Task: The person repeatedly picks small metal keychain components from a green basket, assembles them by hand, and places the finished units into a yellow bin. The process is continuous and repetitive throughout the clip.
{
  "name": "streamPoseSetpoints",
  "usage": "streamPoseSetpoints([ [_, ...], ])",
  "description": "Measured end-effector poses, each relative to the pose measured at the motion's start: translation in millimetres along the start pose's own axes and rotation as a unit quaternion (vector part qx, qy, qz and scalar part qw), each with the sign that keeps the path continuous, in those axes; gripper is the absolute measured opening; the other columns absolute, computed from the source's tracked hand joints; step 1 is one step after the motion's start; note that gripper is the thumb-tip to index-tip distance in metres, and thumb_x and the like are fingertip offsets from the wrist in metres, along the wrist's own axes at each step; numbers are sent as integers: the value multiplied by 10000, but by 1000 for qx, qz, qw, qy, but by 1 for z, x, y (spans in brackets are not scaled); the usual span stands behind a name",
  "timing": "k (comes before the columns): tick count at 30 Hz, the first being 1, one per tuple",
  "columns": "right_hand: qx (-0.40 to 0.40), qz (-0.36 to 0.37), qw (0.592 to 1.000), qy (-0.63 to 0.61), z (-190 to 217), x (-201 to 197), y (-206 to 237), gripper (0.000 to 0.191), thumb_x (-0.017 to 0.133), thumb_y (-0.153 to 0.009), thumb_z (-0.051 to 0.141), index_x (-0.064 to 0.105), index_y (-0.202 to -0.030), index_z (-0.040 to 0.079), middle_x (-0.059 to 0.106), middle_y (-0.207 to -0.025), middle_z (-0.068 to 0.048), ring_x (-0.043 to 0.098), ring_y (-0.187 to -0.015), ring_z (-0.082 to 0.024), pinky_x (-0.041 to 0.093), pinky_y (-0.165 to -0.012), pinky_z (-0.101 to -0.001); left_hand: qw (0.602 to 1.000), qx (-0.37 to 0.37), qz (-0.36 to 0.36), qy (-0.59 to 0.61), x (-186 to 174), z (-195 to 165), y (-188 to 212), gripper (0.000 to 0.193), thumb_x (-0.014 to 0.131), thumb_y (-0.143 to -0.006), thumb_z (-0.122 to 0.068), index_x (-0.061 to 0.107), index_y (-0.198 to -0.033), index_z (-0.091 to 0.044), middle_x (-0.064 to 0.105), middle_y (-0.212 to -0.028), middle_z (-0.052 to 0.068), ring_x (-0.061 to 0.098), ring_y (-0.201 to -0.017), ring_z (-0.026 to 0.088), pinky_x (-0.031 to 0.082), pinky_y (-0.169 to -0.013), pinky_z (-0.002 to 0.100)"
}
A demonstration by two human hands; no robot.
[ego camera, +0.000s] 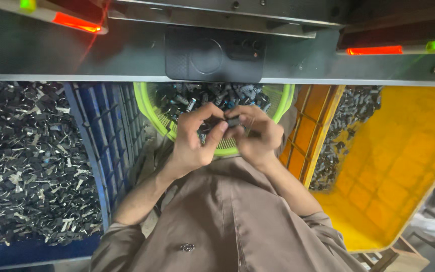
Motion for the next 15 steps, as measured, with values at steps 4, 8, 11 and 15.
streamPoseSetpoints([
  [4, 335, -134, 829, -427, -35, 7, 8, 312, 717, -924, -68, 463, -1064, 47, 630, -943, -167, 629, -811, -242, 551, -709, -343, 999, 43, -1, -23, -20, -44, 16, 39, 646, -896, -36, 608, -899, -40, 635, -790, 78, 653, -679, 212, 477, -644, 310],
  [8, 370, -60, 830, -414, -26, 18, -7, 394, 808, -940, -8, 470, -1104, 111, 602, -1021, -108, 567, -800, -186, 491, -703, -292, 968, 120, -96, -199, -36, -47, 23, 73, 672, -909, -19, 621, -951, -50, 671, -846, 86, 619, -723, 288, 477, -690, 369],
  [11, 199, -5, 930, -310, -4, 7, -53, 324, 744, -969, 1, 472, -1097, 122, 623, -974, -140, 630, -838, -243, 583, -686, -375, 975, 12, -119, -186, -37, -7, 25, 89, 668, -922, -14, 681, -1007, -36, 713, -874, 75, 685, -759, 223, 513, -693, 316],
  [15, -53, 10, 999, 1, 18, -16, -129, 270, 710, -976, 4, 505, -1120, 107, 628, -930, -127, 617, -784, -229, 554, -685, -375, 970, -235, -65, 3, -25, 48, 47, 178, 612, -954, -145, 718, -1033, -26, 769, -842, 62, 556, -636, 217, 461, -619, 309],
])
Point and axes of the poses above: each hand's wrist, its own y-axis away from the middle knuckle, its own x-axis out of the palm, z = x × y, the point moved 5 cm from there along -y, towards the middle knuckle
